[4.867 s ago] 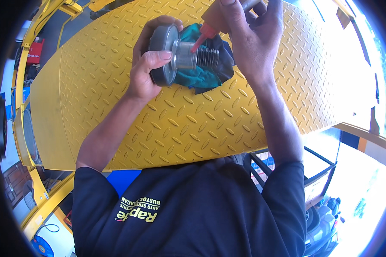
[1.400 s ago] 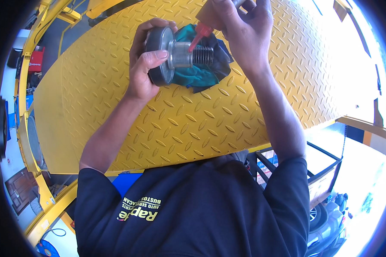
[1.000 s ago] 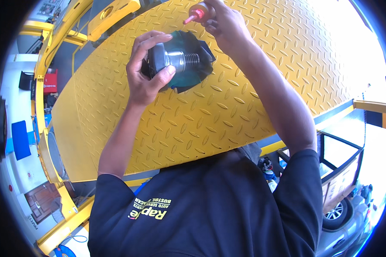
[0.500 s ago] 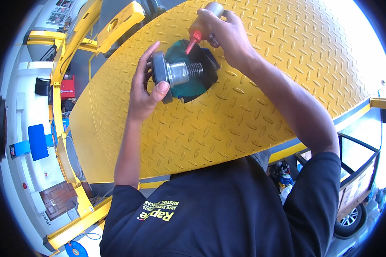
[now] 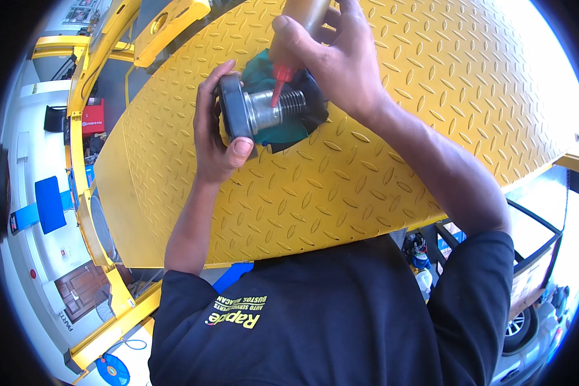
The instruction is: The person holds a metal bolt with a washer and applies red thread-locking fluid from a small bottle onto the bolt threads. The person rotates the bolt to spread the fluid and then places the bolt on a yellow workbench.
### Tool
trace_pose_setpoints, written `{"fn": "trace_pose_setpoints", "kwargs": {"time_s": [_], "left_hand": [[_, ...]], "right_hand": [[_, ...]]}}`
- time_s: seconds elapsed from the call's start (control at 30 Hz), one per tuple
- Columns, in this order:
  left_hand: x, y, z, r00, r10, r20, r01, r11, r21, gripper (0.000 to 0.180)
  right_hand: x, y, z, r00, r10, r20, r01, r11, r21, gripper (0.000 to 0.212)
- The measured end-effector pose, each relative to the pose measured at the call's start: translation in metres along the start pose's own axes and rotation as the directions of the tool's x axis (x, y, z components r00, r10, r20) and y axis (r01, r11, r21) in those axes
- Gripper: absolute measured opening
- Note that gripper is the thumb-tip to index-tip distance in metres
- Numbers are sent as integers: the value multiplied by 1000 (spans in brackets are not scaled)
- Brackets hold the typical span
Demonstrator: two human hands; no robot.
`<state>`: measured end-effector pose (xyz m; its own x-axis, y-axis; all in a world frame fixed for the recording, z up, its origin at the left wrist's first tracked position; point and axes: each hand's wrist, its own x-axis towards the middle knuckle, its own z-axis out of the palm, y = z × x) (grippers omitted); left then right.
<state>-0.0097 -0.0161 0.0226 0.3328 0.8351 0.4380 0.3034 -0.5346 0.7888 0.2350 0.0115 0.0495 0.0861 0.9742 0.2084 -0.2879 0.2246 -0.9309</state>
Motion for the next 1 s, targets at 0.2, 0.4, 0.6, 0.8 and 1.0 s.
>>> {"fn": "trace_pose_setpoints", "kwargs": {"time_s": [0.2, 0.4, 0.6, 0.8, 1.0], "left_hand": [[0, -4, 0, 998, -57, -2, 56, 997, -48, 112], [-1, -8, 2, 998, -68, 4, 69, 995, -75, 113], [-1, -9, 2, 998, -57, 3, 57, 996, -74, 112], [-1, -7, 1, 998, -62, 8, 63, 995, -73, 113], [-2, -8, 2, 1000, -25, -10, 24, 998, -57, 117]], "right_hand": [[-3, -3, 1, 999, -50, 2, 50, 999, -11, 78], [1, -2, 1, 998, -39, -48, 37, 998, -54, 79], [5, 7, -1, 994, -102, -35, 101, 995, -29, 79], [2, 6, -3, 992, -127, 10, 127, 986, -104, 79], [5, 4, 1, 996, -78, -53, 74, 994, -81, 83]]}}
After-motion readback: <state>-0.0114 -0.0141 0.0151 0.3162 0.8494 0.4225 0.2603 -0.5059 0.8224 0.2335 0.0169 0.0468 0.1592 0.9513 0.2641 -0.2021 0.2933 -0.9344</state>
